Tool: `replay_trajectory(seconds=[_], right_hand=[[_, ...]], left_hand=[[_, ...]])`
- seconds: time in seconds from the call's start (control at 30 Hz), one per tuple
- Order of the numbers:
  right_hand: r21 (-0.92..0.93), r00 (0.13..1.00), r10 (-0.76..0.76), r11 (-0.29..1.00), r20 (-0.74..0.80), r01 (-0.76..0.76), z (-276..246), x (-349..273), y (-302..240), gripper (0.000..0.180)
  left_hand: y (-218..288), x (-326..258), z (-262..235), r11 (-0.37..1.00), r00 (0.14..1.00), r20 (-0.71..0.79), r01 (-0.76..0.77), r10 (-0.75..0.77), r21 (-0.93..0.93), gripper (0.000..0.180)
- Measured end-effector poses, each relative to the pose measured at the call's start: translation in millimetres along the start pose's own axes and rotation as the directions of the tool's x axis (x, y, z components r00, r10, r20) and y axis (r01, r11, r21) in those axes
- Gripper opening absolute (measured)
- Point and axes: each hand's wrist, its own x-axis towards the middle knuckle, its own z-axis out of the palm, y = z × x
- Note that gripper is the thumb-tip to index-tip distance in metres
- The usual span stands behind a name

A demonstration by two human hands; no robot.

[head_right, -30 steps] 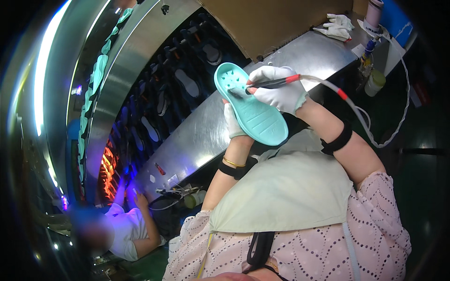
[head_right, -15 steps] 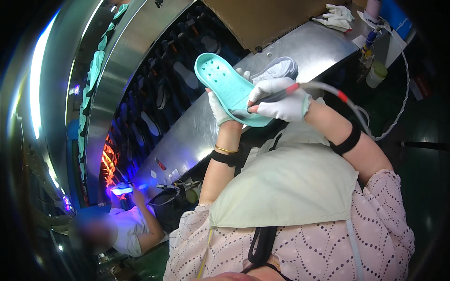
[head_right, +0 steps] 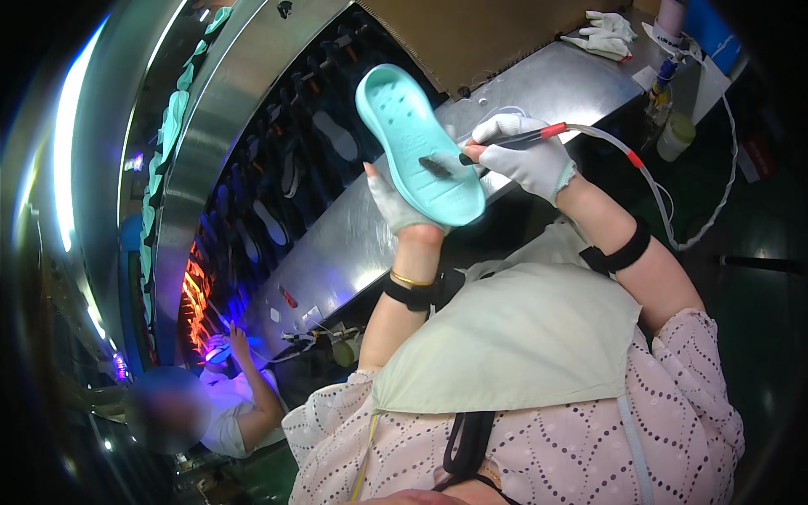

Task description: Applying liquid with a brush and using a heated detailing tool to process a shoe sole on a manufacturing line.

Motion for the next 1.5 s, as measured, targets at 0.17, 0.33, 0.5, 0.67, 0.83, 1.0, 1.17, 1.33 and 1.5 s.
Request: replay_trajectory(seconds=[0.17,0.33,0.5,0.67,0.83,1.0,1.17,1.33,1.5], right_hand=[[0.093,0.990,-0.039,0.995,0.135,0.027,19,-11,0,0.009],[0.003,0.956,0.218,0.975,0.195,-0.223,17,2,-8,0.008],[-0.028,0.920,-0.163,0.982,0.357,0.185,18,13,8,0.010],[0.065,0.930,0.081,0.992,0.359,-0.111,14,26,11,0.008],[0.080,0.925,-0.172,0.985,0.339,0.154,20,13,11,0.014],[0.027,0.903,-0.047,0.999,0.427,0.040,18,-17,9,0.012],[0.265,0.957,0.048,0.956,0.285,-0.127,21,-10,-17,0.011],[0.059,0.857,-0.165,0.986,0.488,0.157,35,4,-18,0.019],[-0.034,0.795,-0.053,0.995,0.604,0.092,27,9,-15,0.022]], left_hand=[[-10,-2,-4,0.994,0.997,0.016,-0.079,0.078,0.076,0.075],[1,5,7,0.996,0.973,0.230,-0.013,0.033,-0.088,0.078],[11,14,4,0.988,0.995,0.046,-0.085,0.092,-0.132,0.078],[22,13,-4,0.998,0.994,0.086,-0.060,0.061,-0.010,0.080],[32,15,0,1.000,0.997,0.069,0.015,-0.017,0.027,0.078],[43,10,2,0.995,0.989,0.116,0.093,-0.089,-0.036,0.074],[47,4,5,0.972,0.960,0.194,0.170,-0.201,0.163,0.079],[57,4,-6,0.956,0.977,-0.025,0.214,-0.213,0.200,0.061],[68,5,-13,0.870,0.919,-0.103,0.394,-0.381,0.295,0.051]])
